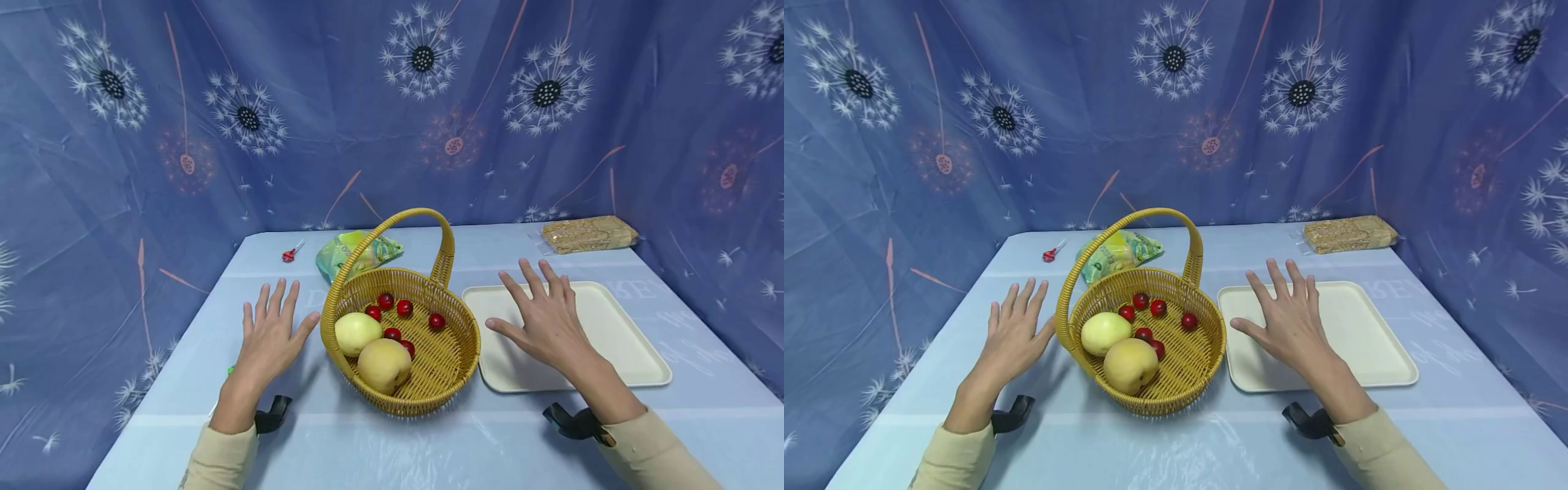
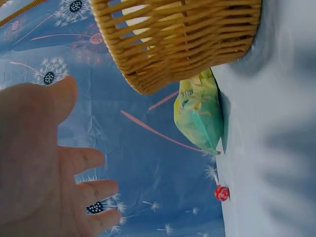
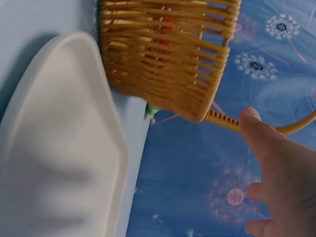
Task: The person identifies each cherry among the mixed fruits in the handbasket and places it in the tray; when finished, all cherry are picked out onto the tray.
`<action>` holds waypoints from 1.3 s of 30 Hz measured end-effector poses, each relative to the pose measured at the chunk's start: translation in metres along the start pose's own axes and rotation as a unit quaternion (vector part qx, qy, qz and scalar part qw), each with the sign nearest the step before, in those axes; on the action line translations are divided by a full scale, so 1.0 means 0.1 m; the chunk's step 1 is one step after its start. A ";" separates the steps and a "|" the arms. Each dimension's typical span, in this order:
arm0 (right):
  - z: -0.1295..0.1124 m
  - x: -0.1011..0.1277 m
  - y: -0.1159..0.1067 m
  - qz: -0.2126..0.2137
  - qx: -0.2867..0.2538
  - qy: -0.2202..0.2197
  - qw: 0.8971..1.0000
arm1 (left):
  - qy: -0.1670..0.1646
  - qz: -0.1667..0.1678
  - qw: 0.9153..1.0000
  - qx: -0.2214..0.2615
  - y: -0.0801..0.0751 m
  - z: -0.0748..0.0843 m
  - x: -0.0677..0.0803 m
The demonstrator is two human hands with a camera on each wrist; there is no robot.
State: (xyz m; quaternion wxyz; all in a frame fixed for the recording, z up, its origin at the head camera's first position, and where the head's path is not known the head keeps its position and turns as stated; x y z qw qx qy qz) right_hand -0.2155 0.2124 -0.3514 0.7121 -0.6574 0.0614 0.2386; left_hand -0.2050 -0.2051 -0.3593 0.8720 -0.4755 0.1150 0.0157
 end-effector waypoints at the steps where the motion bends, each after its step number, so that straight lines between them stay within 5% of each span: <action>1: -0.02 -0.01 -0.01 0.000 0.000 -0.003 1.000 | 0.003 0.002 1.000 0.005 0.00 0.01 0.00; 10: -0.23 -0.10 -0.15 0.023 -0.002 -0.042 0.999 | 0.040 0.033 0.997 0.064 0.00 0.09 0.03; 18: -0.42 -0.21 -0.24 0.047 -0.030 -0.087 0.995 | 0.096 0.040 0.984 0.146 0.03 0.16 0.05; 31: -0.70 -0.41 -0.29 0.044 -0.078 -0.162 0.983 | 0.076 -0.040 0.962 0.258 0.16 0.13 0.05; 39: -0.82 -0.56 -0.25 -0.015 -0.143 -0.204 0.968 | 0.053 -0.072 0.956 0.280 0.24 0.11 0.07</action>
Point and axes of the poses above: each hand's wrist, its own x-axis away from the middle knuckle, its own y-axis out of the palm, z = x × y, the point moved 3 cm from there along -x, towards the middle knuckle, and after that the axes turned 13 degrees about x, right-handed, at the moved point
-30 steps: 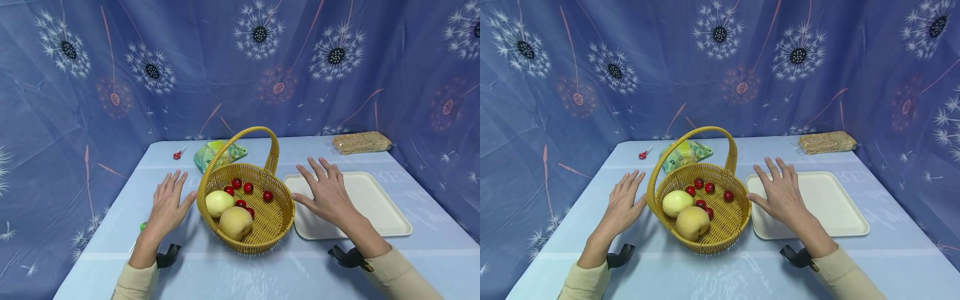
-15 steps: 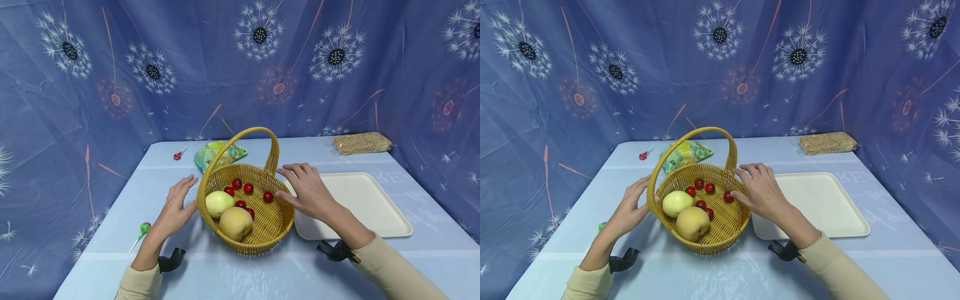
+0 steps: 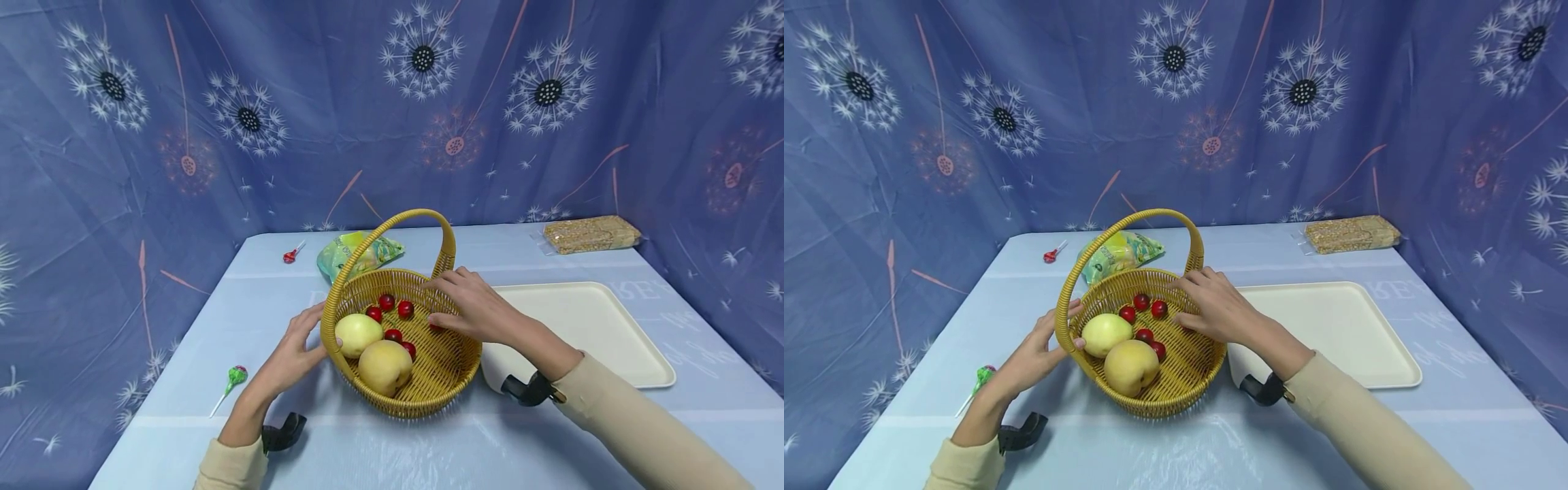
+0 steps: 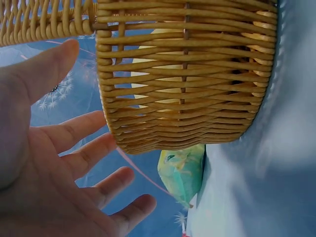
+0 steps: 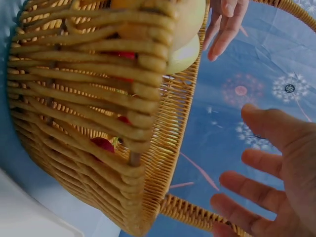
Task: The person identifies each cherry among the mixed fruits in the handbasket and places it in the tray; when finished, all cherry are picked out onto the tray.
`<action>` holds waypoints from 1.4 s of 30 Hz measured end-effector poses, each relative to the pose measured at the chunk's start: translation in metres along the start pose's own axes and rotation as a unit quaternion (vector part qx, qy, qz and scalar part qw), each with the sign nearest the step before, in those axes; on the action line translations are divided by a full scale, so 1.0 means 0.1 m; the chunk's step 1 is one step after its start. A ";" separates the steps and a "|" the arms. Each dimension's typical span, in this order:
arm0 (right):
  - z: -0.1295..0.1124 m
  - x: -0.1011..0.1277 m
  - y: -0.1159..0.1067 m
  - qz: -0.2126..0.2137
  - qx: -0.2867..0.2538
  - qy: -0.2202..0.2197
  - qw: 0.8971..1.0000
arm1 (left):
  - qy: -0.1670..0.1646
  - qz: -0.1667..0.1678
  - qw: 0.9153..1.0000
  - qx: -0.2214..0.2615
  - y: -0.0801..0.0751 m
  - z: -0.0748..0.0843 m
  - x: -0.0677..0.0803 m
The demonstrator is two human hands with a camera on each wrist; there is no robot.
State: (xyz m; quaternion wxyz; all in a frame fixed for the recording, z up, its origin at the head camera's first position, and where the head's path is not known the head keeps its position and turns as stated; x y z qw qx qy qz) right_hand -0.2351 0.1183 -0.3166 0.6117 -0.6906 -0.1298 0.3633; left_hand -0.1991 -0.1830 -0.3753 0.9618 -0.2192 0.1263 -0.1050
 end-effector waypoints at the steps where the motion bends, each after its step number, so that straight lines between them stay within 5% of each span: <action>1: 0.00 -0.02 0.02 -0.007 -0.011 -0.004 1.000 | -0.001 -0.002 1.000 0.000 0.00 0.00 0.00; 18: -0.05 -0.21 0.28 -0.093 -0.096 -0.048 0.990 | -0.027 -0.004 0.999 0.025 0.04 -0.04 0.02; 42: -0.15 -0.21 0.61 -0.203 -0.099 -0.069 0.972 | -0.015 -0.017 0.997 0.077 0.06 -0.14 0.05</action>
Point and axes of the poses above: each hand's wrist, its own x-axis away from the middle knuckle, its own y-axis out of the palm, z = x × y, the point moved 3 cm from there along -x, towards the middle knuckle, and after that the axes turned 13 degrees about x, right-handed, at the moved point
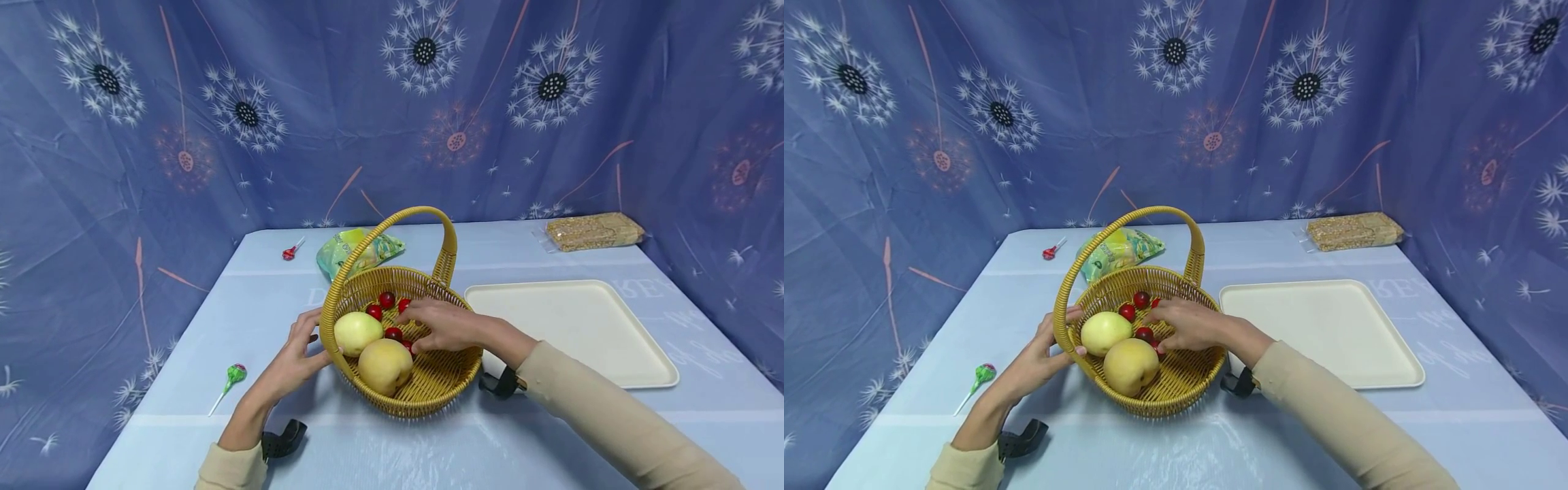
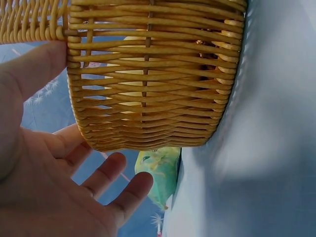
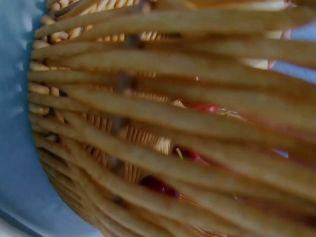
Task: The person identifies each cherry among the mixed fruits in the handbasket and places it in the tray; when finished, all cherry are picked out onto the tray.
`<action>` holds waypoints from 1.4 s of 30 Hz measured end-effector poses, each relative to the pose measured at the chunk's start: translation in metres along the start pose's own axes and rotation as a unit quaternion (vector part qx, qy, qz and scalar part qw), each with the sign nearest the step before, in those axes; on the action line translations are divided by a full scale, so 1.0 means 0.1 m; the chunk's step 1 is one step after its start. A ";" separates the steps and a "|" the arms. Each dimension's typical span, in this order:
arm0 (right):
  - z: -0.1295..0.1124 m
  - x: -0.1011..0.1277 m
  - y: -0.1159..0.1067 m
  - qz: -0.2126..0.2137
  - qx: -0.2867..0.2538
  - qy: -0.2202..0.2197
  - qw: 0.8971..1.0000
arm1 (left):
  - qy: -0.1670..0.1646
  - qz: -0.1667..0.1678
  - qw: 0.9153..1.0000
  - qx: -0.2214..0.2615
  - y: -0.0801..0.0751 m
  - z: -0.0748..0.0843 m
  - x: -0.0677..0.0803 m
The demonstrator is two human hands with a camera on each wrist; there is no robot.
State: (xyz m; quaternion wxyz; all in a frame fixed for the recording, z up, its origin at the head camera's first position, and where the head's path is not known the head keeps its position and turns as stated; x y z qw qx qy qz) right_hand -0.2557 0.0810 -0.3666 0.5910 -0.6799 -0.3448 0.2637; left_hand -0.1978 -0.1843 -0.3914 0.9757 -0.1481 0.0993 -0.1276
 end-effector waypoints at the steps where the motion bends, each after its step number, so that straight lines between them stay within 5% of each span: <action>1: 0.00 0.00 0.01 -0.004 -0.001 0.001 1.000 | 0.001 -0.001 1.000 0.004 0.00 0.00 0.00; 42: -0.04 -0.07 0.21 -0.019 0.014 -0.032 0.999 | -0.005 0.015 0.999 0.031 0.05 -0.02 -0.01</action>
Point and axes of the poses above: each hand's wrist, its own x-axis away from the middle knuckle, its own y-axis out of the palm, z = x × y, the point moved 3 cm from there along -x, towards the middle knuckle, and after that the axes turned 13 degrees about x, right-handed, at the moved point
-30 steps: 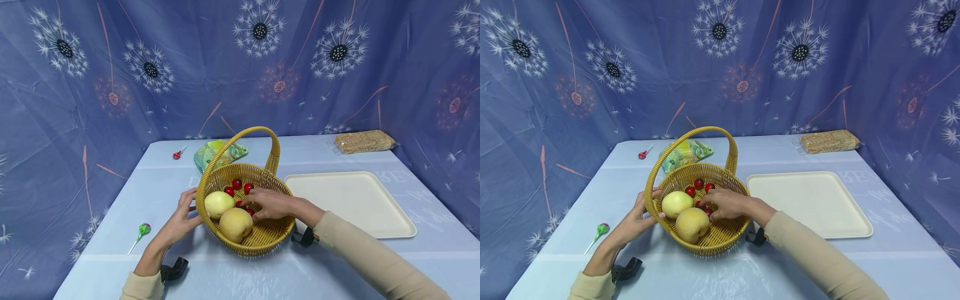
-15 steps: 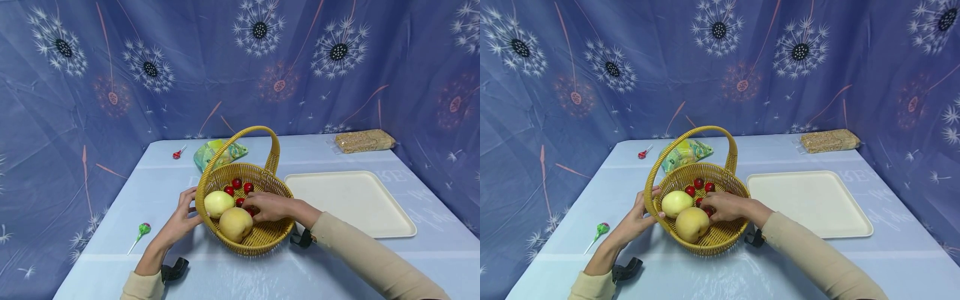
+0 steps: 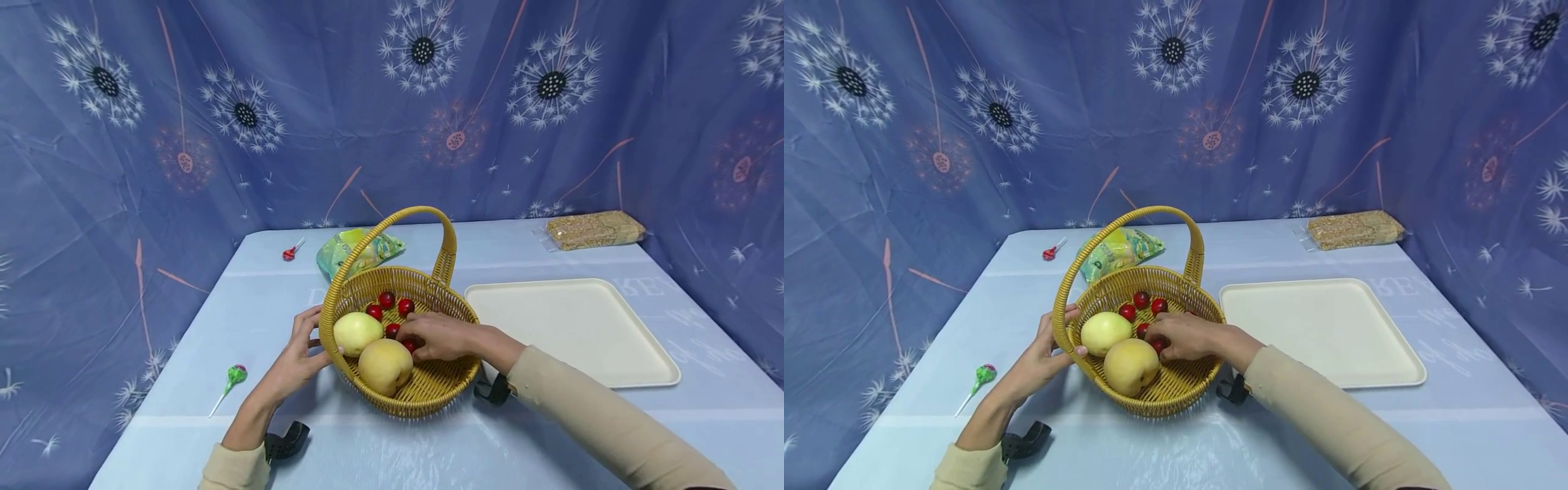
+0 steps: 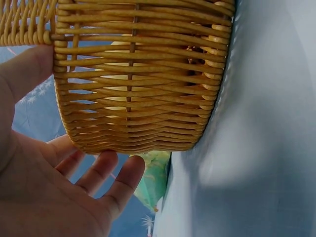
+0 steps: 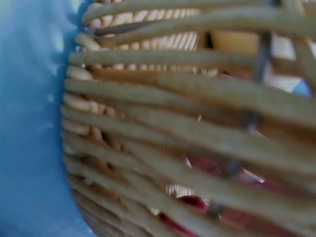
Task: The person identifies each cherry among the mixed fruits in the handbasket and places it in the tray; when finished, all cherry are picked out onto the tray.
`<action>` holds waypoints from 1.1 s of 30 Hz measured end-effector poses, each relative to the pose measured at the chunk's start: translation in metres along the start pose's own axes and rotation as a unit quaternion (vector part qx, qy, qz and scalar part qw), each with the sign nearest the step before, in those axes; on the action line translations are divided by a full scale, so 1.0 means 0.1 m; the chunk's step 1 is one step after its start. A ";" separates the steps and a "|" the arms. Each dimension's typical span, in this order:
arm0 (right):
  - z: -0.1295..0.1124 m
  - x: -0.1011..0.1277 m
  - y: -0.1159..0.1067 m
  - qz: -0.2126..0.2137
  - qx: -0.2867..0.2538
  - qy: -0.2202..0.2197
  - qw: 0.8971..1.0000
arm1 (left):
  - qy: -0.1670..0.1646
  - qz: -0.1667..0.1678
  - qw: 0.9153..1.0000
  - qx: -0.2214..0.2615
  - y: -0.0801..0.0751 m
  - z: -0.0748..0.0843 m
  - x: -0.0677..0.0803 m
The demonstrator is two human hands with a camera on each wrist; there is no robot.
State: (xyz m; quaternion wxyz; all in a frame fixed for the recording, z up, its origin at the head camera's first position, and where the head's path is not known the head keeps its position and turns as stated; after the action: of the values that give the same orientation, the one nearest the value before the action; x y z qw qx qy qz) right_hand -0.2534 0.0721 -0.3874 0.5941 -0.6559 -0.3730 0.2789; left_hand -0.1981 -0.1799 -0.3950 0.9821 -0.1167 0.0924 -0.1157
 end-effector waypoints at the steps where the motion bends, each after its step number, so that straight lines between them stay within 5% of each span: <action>1: 0.01 0.00 -0.01 0.002 0.000 0.003 1.000 | -0.002 0.000 1.000 0.000 0.00 0.00 0.00; 13: 0.13 0.19 -0.32 0.076 -0.041 0.042 0.995 | -0.013 -0.001 1.000 0.005 0.00 -0.04 0.00; 22: 0.26 0.53 -0.57 0.155 -0.079 0.076 0.982 | -0.004 -0.005 1.000 0.000 0.01 -0.03 0.01; 33: 0.69 1.07 -0.52 0.217 -0.082 0.153 0.961 | -0.009 0.000 1.000 0.003 0.01 -0.01 0.00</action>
State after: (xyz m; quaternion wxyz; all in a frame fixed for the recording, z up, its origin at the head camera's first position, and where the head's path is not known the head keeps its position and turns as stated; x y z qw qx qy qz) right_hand -0.2574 0.2000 -0.3374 0.5135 -0.8023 -0.1476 0.2661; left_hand -0.1985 -0.1793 -0.3958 0.9832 -0.1145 0.0828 -0.1152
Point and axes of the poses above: each hand's wrist, its own x-axis away from the middle knuckle, its own y-axis out of the palm, z = x × y, the point moved 3 cm from there along -x, towards the middle knuckle, and after that the axes turned 13 degrees about x, right-handed, at the moved point
